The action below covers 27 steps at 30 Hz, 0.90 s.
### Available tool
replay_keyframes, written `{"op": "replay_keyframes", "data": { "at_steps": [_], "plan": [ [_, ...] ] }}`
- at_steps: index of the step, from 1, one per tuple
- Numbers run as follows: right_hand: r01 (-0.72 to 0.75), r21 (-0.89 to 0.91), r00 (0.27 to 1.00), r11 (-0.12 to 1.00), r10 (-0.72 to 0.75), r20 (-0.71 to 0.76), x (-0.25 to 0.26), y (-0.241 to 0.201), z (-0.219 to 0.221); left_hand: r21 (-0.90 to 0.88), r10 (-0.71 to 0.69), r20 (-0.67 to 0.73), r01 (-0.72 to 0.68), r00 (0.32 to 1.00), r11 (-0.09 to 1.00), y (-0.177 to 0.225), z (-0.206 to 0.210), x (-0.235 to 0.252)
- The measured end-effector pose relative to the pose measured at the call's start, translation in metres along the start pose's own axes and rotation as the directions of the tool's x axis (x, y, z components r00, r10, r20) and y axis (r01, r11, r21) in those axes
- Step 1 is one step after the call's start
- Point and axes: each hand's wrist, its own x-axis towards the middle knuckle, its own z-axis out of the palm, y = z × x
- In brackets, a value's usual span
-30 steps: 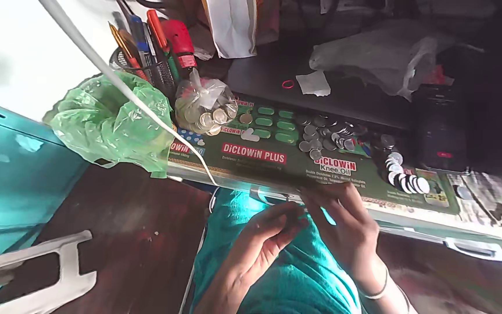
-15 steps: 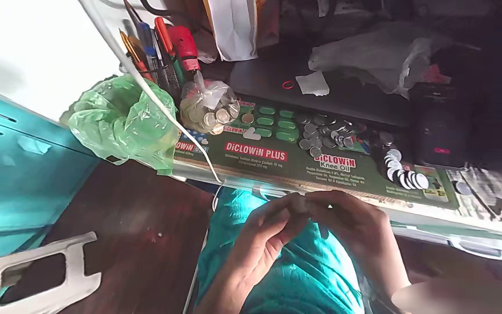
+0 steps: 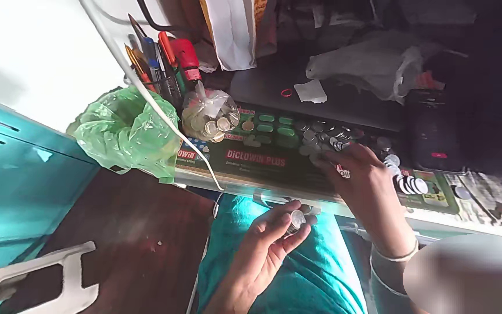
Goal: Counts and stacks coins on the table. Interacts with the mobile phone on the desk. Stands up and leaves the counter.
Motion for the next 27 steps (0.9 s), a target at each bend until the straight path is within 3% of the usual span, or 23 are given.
{"op": "replay_keyframes", "data": {
  "at_steps": [4,8,19,22,25,27],
  "plan": [
    [0.007,-0.027,0.996,1.0,-0.005,0.084,0.007,0.001,0.003,-0.023,-0.009,0.01,0.009,1.0,1.0,0.001,-0.003,0.0],
    [-0.02,0.073,0.99,0.997,0.01,0.138,0.019,0.003,-0.003,-0.045,-0.012,0.015,0.012,1.0,0.999,0.004,-0.005,0.002],
    [0.106,0.085,0.954,0.991,-0.126,0.274,0.049,-0.006,0.006,-0.065,-0.011,0.043,0.013,0.999,0.998,0.009,-0.015,-0.001],
    [0.049,0.157,0.972,0.986,-0.083,0.22,0.05,-0.002,-0.008,-0.067,0.002,0.075,0.003,0.997,0.998,0.01,-0.02,-0.002],
    [-0.081,0.167,0.985,0.983,0.054,0.162,0.051,0.007,-0.023,-0.077,0.006,0.084,0.0,0.996,0.997,0.01,-0.022,-0.003],
    [-0.127,0.178,0.978,0.976,0.093,0.185,0.053,0.011,-0.025,-0.075,0.003,0.071,0.003,0.997,0.997,0.01,-0.022,-0.003]
  ]
}}
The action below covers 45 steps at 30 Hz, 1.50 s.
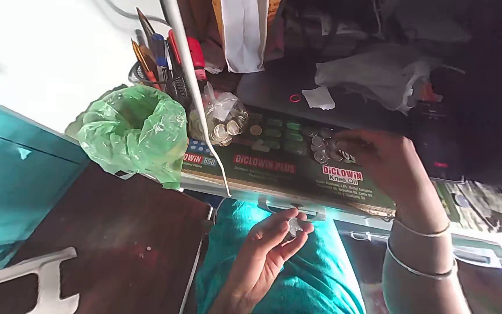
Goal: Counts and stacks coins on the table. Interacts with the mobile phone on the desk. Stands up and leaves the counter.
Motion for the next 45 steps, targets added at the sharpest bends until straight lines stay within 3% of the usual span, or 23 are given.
{"op": "replay_keyframes", "data": {
  "at_steps": [5,9,15,24,31,35,40,45],
  "plan": [
    [0.006,-0.089,0.982,0.996,0.011,0.191,-0.001,-0.009,0.013,-0.002,-0.018,0.005,0.018,1.0,1.0,-0.003,0.001,0.001],
    [0.055,-0.165,0.98,0.985,-0.022,0.199,-0.007,-0.013,0.017,-0.007,-0.018,0.023,0.018,1.0,1.0,-0.003,0.001,0.0],
    [0.039,-0.14,0.985,0.989,-0.015,0.17,-0.009,-0.01,0.017,0.0,-0.029,-0.019,0.029,0.999,1.0,-0.006,0.004,-0.001],
    [0.021,-0.157,0.968,0.987,0.019,0.251,-0.017,-0.014,0.01,0.007,-0.038,-0.03,0.038,0.999,0.999,-0.008,0.006,-0.002],
    [-0.069,0.021,0.945,0.997,0.059,0.32,-0.036,-0.004,-0.002,0.013,-0.043,-0.067,0.044,0.997,0.999,-0.01,0.006,-0.001],
    [-0.154,0.123,0.963,0.98,0.121,0.242,-0.05,0.009,-0.011,0.005,-0.046,-0.075,0.046,0.996,0.999,-0.009,0.005,-0.002],
    [-0.275,0.043,0.959,0.96,0.278,-0.063,-0.082,0.051,-0.07,0.032,-0.007,-0.121,0.011,0.993,0.999,-0.009,0.004,-0.006],
    [-0.42,0.026,0.906,0.907,0.421,-0.055,-0.103,0.078,-0.101,0.046,-0.021,-0.168,0.029,0.986,0.998,-0.014,0.008,-0.001]
  ]
}}
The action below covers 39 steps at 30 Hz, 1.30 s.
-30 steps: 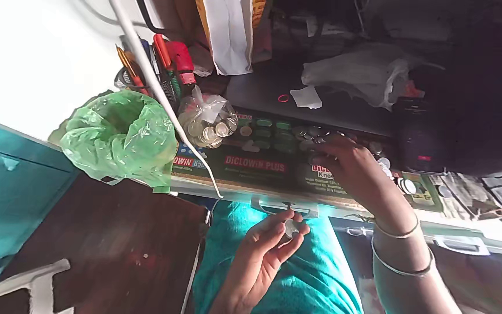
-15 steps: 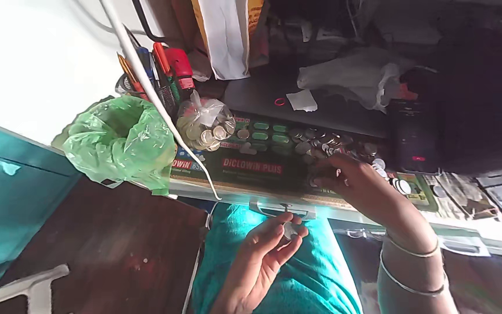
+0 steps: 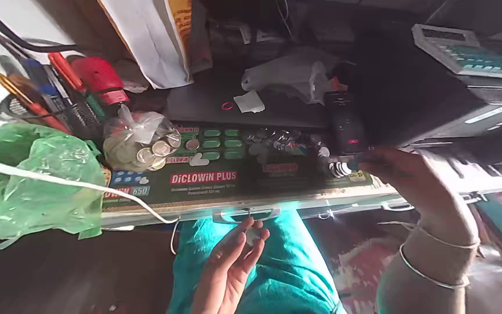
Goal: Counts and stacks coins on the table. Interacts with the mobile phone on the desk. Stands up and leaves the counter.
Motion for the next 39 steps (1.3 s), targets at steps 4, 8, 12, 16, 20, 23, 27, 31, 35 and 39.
{"op": "replay_keyframes", "data": {
  "at_steps": [4,8,12,16,20,23,27,31,35,39],
  "plan": [
    [-0.024,0.02,0.999,1.0,0.023,0.026,0.0,0.018,0.007,0.002,-0.028,0.049,0.028,0.998,1.0,-0.005,0.001,0.002],
    [0.025,-0.083,0.999,0.996,-0.029,-0.044,0.001,0.022,0.018,-0.003,-0.031,0.052,0.031,0.998,1.0,-0.006,0.003,0.002],
    [0.107,-0.202,0.988,0.974,-0.127,-0.089,-0.002,0.022,0.022,-0.005,-0.038,0.034,0.038,0.999,0.999,-0.008,0.005,0.003],
    [0.122,-0.272,0.981,0.954,-0.157,-0.11,-0.009,0.021,0.021,0.002,-0.052,0.003,0.052,0.999,0.999,-0.007,0.006,0.003],
    [0.127,-0.288,0.98,0.949,-0.166,-0.113,-0.016,0.018,0.014,0.012,-0.058,-0.009,0.058,0.998,0.998,-0.004,0.004,0.004],
    [0.132,-0.291,0.959,0.948,-0.196,-0.204,-0.014,0.0,0.014,-0.013,-0.066,-0.009,0.066,0.998,0.998,-0.004,0.002,0.005],
    [0.327,-0.256,0.902,0.91,-0.381,-0.201,0.006,-0.055,0.061,-0.027,-0.078,0.004,0.078,0.997,0.997,-0.005,0.002,0.008],
    [0.546,-0.249,0.82,0.8,-0.571,-0.037,0.026,-0.095,0.131,-0.025,-0.068,0.035,0.069,0.997,0.997,-0.003,-0.001,0.008],
    [0.595,-0.321,0.78,0.737,-0.625,0.013,0.024,-0.111,0.164,-0.039,-0.053,0.04,0.055,0.998,0.998,0.003,-0.007,0.006],
    [0.637,-0.369,0.724,0.677,-0.69,-0.017,-0.009,-0.113,0.166,-0.045,-0.035,0.036,0.037,0.999,0.998,0.009,-0.009,0.004]
  ]
}}
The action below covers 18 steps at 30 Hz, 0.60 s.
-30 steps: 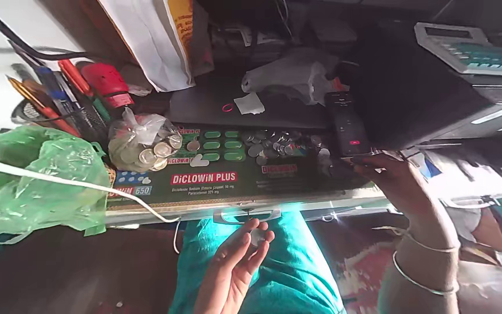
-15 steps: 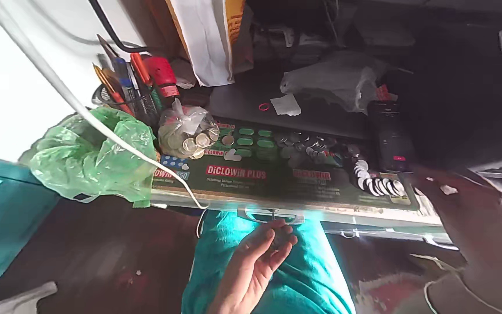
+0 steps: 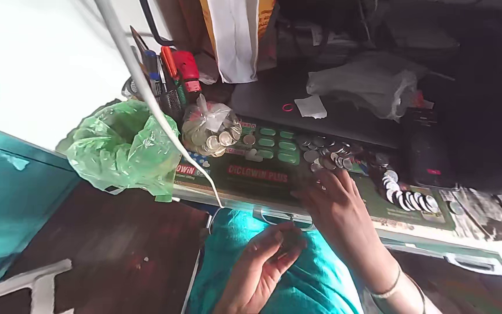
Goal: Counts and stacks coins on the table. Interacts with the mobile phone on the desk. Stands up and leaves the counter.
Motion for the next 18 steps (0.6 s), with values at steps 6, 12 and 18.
{"op": "replay_keyframes", "data": {
  "at_steps": [6,12,18],
  "plan": [
    [0.11,0.138,0.992,0.984,-0.099,-0.083,-0.034,0.002,-0.005,-0.013,0.008,0.02,-0.008,1.0,1.0,0.001,-0.005,0.003],
    [-0.137,0.228,0.99,0.964,0.142,-0.003,-0.016,0.022,-0.012,0.002,-0.008,0.01,0.008,1.0,1.0,-0.003,-0.002,0.004],
    [-0.122,0.086,0.99,0.989,0.116,0.075,0.008,0.043,-0.009,-0.009,-0.007,0.011,0.007,1.0,1.0,-0.002,0.0,0.001]
  ]
}}
